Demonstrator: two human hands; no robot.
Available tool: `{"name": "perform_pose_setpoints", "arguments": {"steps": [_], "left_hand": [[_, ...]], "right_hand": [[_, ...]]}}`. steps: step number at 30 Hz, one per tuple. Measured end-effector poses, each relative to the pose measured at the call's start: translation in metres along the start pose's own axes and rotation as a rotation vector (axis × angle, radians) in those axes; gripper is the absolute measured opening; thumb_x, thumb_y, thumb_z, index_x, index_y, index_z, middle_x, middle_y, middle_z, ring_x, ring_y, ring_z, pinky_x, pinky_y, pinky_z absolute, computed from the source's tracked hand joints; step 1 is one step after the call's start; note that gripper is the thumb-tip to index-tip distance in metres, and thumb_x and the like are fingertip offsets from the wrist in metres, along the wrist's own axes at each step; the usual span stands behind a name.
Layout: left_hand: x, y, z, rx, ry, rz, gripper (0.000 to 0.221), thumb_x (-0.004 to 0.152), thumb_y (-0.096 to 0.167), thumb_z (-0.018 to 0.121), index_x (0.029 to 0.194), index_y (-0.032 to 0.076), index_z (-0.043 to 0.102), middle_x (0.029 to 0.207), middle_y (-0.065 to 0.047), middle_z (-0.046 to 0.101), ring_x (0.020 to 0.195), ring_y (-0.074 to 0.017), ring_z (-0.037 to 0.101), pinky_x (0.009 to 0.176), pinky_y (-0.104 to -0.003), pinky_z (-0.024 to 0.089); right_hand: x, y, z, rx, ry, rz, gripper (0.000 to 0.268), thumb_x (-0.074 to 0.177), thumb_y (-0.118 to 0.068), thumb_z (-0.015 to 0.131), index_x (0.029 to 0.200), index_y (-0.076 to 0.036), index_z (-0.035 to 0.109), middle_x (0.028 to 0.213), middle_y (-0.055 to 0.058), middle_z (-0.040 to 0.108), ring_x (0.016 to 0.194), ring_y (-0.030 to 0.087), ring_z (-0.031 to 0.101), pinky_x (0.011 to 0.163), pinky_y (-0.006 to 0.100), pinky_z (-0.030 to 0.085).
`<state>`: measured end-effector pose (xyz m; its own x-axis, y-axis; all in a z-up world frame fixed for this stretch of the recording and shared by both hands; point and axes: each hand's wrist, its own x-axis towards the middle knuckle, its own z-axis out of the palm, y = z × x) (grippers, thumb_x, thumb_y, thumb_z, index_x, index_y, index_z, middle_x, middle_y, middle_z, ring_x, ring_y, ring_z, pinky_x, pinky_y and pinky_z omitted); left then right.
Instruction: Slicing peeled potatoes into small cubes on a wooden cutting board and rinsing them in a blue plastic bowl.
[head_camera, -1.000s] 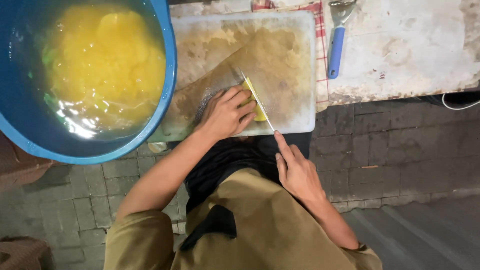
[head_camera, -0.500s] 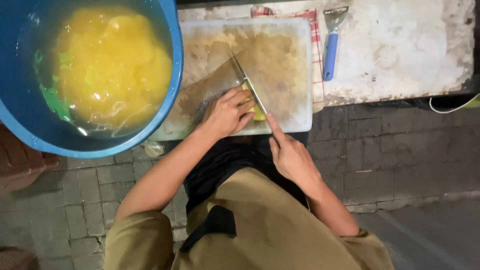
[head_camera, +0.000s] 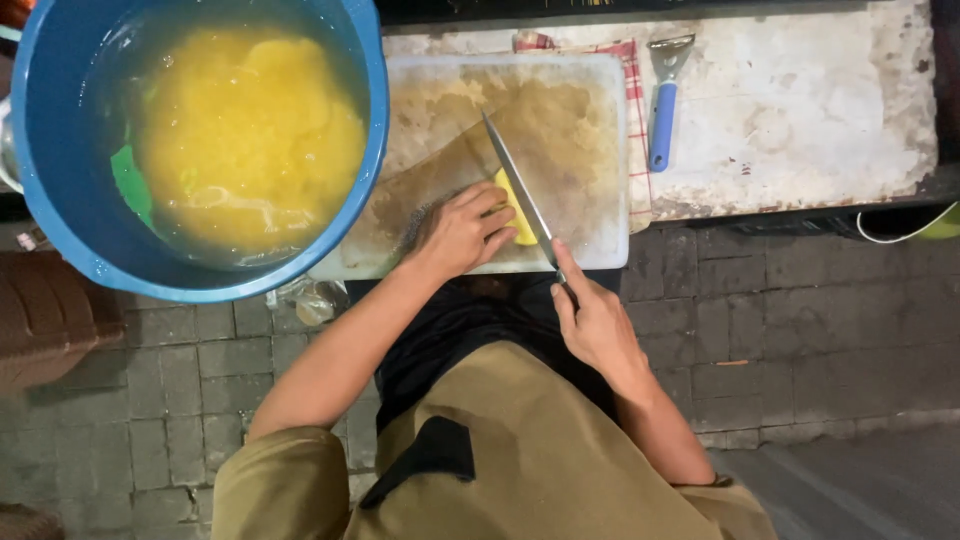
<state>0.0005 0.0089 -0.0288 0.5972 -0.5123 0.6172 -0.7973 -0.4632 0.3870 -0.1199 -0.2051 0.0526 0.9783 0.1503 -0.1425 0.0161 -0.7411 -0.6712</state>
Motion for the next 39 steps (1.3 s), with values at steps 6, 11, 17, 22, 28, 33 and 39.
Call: {"name": "perform_pose_setpoints", "arguments": {"steps": [6, 11, 17, 22, 28, 33, 39], "left_hand": [[0.002, -0.004, -0.003, -0.004, -0.026, -0.006, 0.021, 0.094, 0.028, 0.065, 0.096, 0.009, 0.072, 0.102, -0.008, 0.064, 0.105, -0.0296, 0.064, 0.096, -0.035, 0.051], [0.009, -0.003, -0.007, -0.001, -0.04, -0.029, 0.021, 0.096, 0.028, 0.061, 0.092, 0.01, 0.07, 0.101, -0.006, 0.062, 0.103, -0.0289, 0.063, 0.091, -0.034, 0.052], [0.006, -0.004, -0.003, 0.078, -0.074, -0.002, 0.02, 0.094, 0.031, 0.063, 0.094, 0.013, 0.072, 0.104, -0.005, 0.064, 0.107, -0.0274, 0.063, 0.087, -0.035, 0.052], [-0.002, -0.006, 0.007, -0.02, 0.003, -0.026, 0.024, 0.098, 0.032, 0.059, 0.094, 0.01, 0.07, 0.104, -0.007, 0.063, 0.106, -0.0313, 0.062, 0.096, -0.035, 0.05], [-0.004, -0.005, -0.006, -0.04, -0.027, 0.004, 0.021, 0.095, 0.028, 0.064, 0.096, 0.008, 0.072, 0.105, -0.007, 0.063, 0.106, -0.0311, 0.064, 0.092, -0.037, 0.053], [-0.005, -0.009, -0.008, 0.013, -0.038, 0.054, 0.019, 0.097, 0.028, 0.062, 0.096, 0.011, 0.07, 0.101, -0.005, 0.063, 0.108, -0.0277, 0.064, 0.089, -0.036, 0.054], [0.0, -0.007, -0.012, 0.022, -0.053, 0.04, 0.017, 0.097, 0.026, 0.061, 0.098, 0.012, 0.071, 0.101, -0.004, 0.063, 0.108, -0.0259, 0.062, 0.089, -0.033, 0.054]], "right_hand": [[0.001, -0.009, 0.0, -0.019, -0.069, 0.026, 0.058, 0.099, -0.014, 0.046, 0.155, -0.019, 0.032, 0.111, 0.031, 0.067, 0.095, 0.046, 0.068, 0.069, 0.054, 0.056], [0.028, -0.021, -0.003, -0.137, -0.159, 0.064, 0.055, 0.101, -0.019, 0.041, 0.155, -0.025, 0.03, 0.098, 0.029, 0.069, 0.082, 0.048, 0.068, 0.065, 0.058, 0.054], [0.028, -0.023, 0.002, -0.167, -0.131, 0.041, 0.057, 0.101, -0.019, 0.042, 0.155, -0.029, 0.028, 0.089, 0.027, 0.068, 0.075, 0.05, 0.067, 0.064, 0.057, 0.053], [0.001, 0.017, 0.027, -0.087, -0.045, 0.061, 0.059, 0.098, -0.017, 0.046, 0.155, -0.026, 0.032, 0.105, 0.029, 0.068, 0.091, 0.046, 0.068, 0.074, 0.055, 0.055], [0.012, 0.006, 0.015, 0.082, 0.028, -0.03, 0.056, 0.099, -0.016, 0.047, 0.154, -0.023, 0.038, 0.123, 0.028, 0.064, 0.106, 0.042, 0.065, 0.085, 0.051, 0.055], [0.012, -0.012, -0.003, 0.026, -0.05, 0.017, 0.058, 0.099, -0.017, 0.047, 0.155, -0.025, 0.034, 0.095, 0.027, 0.071, 0.085, 0.041, 0.07, 0.069, 0.049, 0.055], [0.003, -0.012, -0.004, -0.021, -0.095, 0.033, 0.059, 0.098, -0.015, 0.047, 0.155, -0.022, 0.034, 0.091, 0.023, 0.072, 0.079, 0.039, 0.07, 0.063, 0.047, 0.056]]}}
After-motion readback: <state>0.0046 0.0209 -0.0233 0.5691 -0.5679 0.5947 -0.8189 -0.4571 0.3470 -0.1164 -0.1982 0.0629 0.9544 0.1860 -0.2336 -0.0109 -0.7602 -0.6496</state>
